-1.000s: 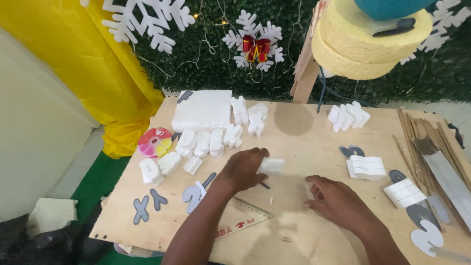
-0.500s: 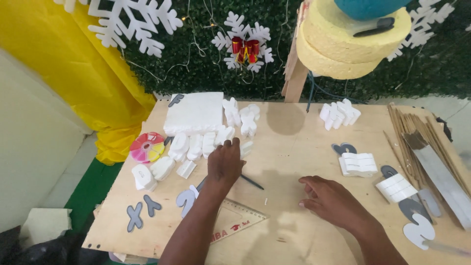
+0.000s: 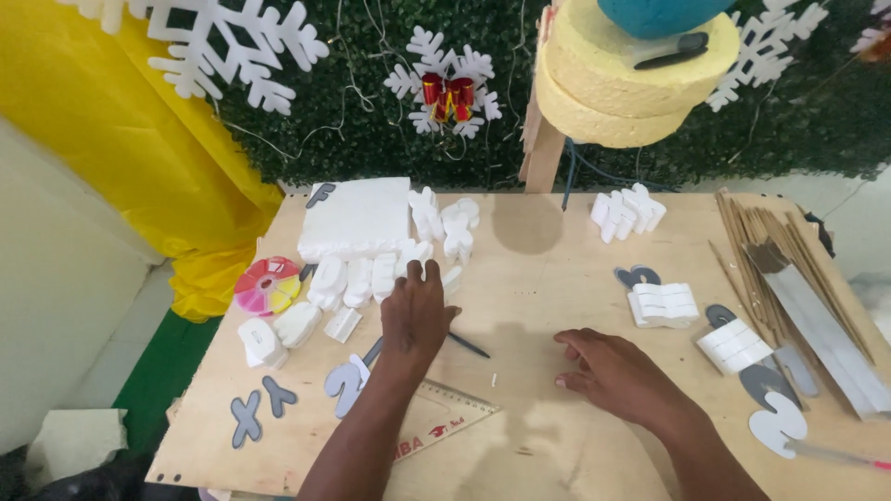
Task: Assembling letters or shapes by arranging small foam blocks on a table.
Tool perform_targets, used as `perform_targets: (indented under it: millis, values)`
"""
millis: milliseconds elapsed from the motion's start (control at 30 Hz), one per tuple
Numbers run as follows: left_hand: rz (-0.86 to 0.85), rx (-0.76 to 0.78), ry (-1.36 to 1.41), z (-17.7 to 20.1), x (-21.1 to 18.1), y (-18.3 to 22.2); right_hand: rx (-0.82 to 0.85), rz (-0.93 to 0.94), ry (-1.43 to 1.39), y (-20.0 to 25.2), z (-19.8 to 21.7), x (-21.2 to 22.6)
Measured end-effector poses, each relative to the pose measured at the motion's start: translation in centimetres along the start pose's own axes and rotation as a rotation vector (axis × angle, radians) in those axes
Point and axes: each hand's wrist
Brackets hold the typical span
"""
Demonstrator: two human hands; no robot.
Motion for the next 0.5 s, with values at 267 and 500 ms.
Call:
perform_targets:
  millis: [267,500]
  values:
    - [-0.196,-0.278,0.142,2.2,-0.8,0.9,-0.026,0.045,-0.003,-0.4,-0.1,-0.5]
    - [-0.922,-0.188,0.459,1.3,-4.5,1.9,-0.045,0.071,-0.003,-0.5,0.0,-0.4]
Point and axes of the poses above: each hand's wrist, its own y-axis away from the middle knuckle, its own z-axis out of the back of the hand, x = y × z, and after that the axes turned 13 degrees about x, right-handed
